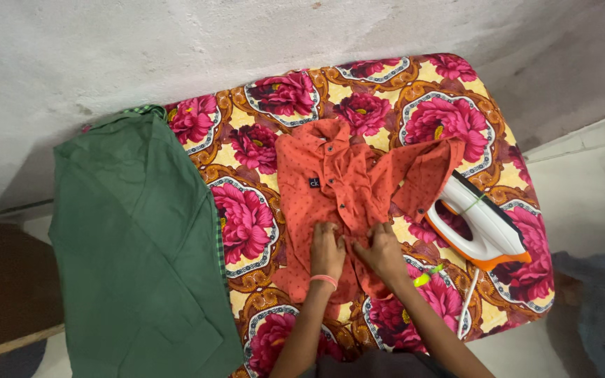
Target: The person buttons a red polka-dot shirt, lays it flat on a floral-patterned surface, and irons it with a white and orange iron. The person smooths the fabric with their hands and moves the iron across the shirt's body and sleeves. A green garment lies nearby but is not handled.
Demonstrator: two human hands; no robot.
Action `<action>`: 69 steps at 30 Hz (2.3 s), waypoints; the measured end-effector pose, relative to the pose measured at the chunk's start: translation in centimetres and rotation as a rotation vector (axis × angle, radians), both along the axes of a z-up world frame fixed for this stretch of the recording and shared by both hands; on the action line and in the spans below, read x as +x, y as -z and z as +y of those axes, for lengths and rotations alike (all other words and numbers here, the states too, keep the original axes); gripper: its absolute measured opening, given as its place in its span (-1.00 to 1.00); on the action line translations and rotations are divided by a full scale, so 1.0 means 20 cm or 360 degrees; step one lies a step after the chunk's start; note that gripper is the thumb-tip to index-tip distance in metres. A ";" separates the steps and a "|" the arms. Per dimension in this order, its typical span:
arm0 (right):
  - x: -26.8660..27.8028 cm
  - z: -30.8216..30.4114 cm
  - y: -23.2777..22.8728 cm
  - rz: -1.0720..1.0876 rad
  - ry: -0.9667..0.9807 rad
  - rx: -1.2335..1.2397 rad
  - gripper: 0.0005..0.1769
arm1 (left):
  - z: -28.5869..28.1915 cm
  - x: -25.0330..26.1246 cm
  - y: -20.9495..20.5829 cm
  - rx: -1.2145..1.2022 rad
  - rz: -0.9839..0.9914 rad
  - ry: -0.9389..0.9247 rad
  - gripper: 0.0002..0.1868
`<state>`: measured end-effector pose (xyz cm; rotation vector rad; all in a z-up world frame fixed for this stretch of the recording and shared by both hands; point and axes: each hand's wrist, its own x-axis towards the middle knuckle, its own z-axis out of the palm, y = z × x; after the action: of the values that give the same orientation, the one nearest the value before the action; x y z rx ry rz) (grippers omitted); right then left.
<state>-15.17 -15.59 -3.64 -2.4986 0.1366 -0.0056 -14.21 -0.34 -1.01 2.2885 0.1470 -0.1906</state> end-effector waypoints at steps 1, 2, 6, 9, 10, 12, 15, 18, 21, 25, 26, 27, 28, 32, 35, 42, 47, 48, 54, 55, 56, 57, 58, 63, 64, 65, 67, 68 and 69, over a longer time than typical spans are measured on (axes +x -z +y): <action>0.00 0.01 0.00 -0.0048 -0.0042 -0.0051 -0.40 | 0.00 -0.01 -0.01 0.0056 0.0029 0.0010 -0.81; -0.01 0.01 -0.01 -0.0095 -0.0084 -0.0103 -0.38 | 0.00 -0.02 -0.01 0.0087 -0.0023 0.0046 -0.76; -0.03 0.08 -0.04 0.0033 -0.0045 -0.0314 -0.26 | 0.00 -0.03 -0.03 0.0210 -0.0192 0.0085 -0.66; -0.05 0.09 -0.03 0.0025 -0.0081 -0.0394 -0.36 | -0.01 -0.04 -0.03 0.0184 -0.0085 0.0055 -0.71; -0.05 0.09 -0.03 0.0032 -0.0072 -0.0396 -0.42 | -0.01 -0.04 -0.01 0.0157 -0.0021 0.0043 -0.72; -0.05 0.08 -0.01 0.0063 -0.0076 -0.0370 -0.50 | 0.01 -0.02 0.05 -0.0053 0.0071 -0.0012 -0.91; -0.07 0.04 0.03 0.0121 -0.0133 -0.0331 -0.52 | 0.03 -0.03 0.17 -0.0334 0.0184 -0.0099 -0.93; -0.08 -0.02 0.12 0.0160 -0.0195 -0.0264 -0.53 | 0.04 -0.02 0.28 -0.0809 0.0334 -0.0175 -0.85; -0.06 -0.10 0.23 0.0057 -0.0177 0.0043 -0.76 | 0.04 -0.01 0.31 -0.1236 0.0500 -0.0256 -0.83; -0.08 -0.15 0.21 -0.0199 -0.0073 0.0482 -0.85 | 0.02 -0.03 0.27 -0.1281 0.0536 -0.0276 -0.82; -0.09 -0.16 0.17 -0.0193 -0.0019 0.0588 -0.84 | 0.02 -0.04 0.26 -0.1035 0.0450 -0.0206 -0.81; -0.09 -0.17 0.14 -0.0056 0.0057 0.0775 -0.83 | 0.02 -0.05 0.25 -0.0788 0.0366 -0.0141 -0.80; -0.10 -0.17 0.11 0.0082 0.0134 0.0960 -0.81 | 0.02 -0.05 0.24 -0.0542 0.0282 -0.0078 -0.79; -0.09 -0.16 0.04 0.0401 0.0257 0.1213 -0.69 | 0.01 -0.06 0.22 -0.1133 0.0453 -0.0208 -0.81; -0.09 -0.08 -0.01 0.0259 0.0283 0.1009 -0.73 | 0.01 -0.08 0.22 -0.1197 0.0454 -0.0207 -0.81; -0.11 -0.03 0.01 0.0129 0.0231 0.0652 -0.74 | 0.02 -0.10 0.22 -0.1216 0.0427 -0.0204 -0.80; -0.10 -0.08 0.14 0.0152 0.0153 0.1378 -0.78 | 0.03 -0.10 0.10 -0.1119 0.0444 -0.0195 -0.79; -0.10 -0.09 0.14 0.0177 0.0199 0.1419 -0.79 | 0.03 -0.10 0.08 -0.1124 0.0441 -0.0185 -0.79; -0.12 -0.10 -0.08 -0.0059 0.0207 0.1046 -0.82 | 0.01 -0.10 0.06 -0.1220 0.0406 -0.0193 -0.80; -0.13 -0.08 -0.14 -0.0309 0.0125 0.0708 -0.84 | 0.00 -0.10 0.05 -0.1241 0.0390 -0.0187 -0.81; -0.14 -0.06 -0.20 -0.0551 0.0039 0.0365 -0.86 | 0.00 -0.09 0.05 -0.1232 0.0380 -0.0170 -0.81; -0.15 -0.03 -0.25 -0.0358 0.0104 0.0504 -0.85 | 0.00 -0.09 0.04 -0.1223 0.0370 -0.0155 -0.82; -0.14 0.01 -0.28 -0.0163 0.0166 0.0641 -0.83 | -0.01 -0.10 0.04 -0.1214 0.0360 -0.0139 -0.82; -0.12 0.07 -0.28 0.0226 0.0292 0.1082 -0.80 | -0.02 -0.10 0.02 -0.1247 0.0327 -0.0169 -0.83; -0.13 0.06 -0.26 0.0252 0.0298 0.1184 -0.79 | -0.01 -0.11 0.02 -0.1276 0.0325 -0.0178 -0.84; -0.13 0.05 -0.24 0.0281 0.0304 0.1285 -0.78 | -0.01 -0.11 0.01 -0.1227 0.0316 -0.0191 -0.84; -0.14 0.04 -0.19 0.0196 0.0256 0.1315 -0.77 | -0.02 -0.11 -0.01 -0.1130 0.0299 -0.0215 -0.83; -0.14 0.03 -0.18 0.0152 0.0233 0.1329 -0.77 | -0.02 -0.11 -0.02 -0.1111 0.0289 -0.0213 -0.83; -0.14 0.02 -0.16 0.0190 0.0238 0.1434 -0.76 | -0.02 -0.11 -0.04 -0.1093 0.0284 -0.0210 -0.83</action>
<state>-18.05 -15.09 -0.43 -1.5848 0.2990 0.1175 -16.37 -0.65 -0.27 1.5724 0.2760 -0.3207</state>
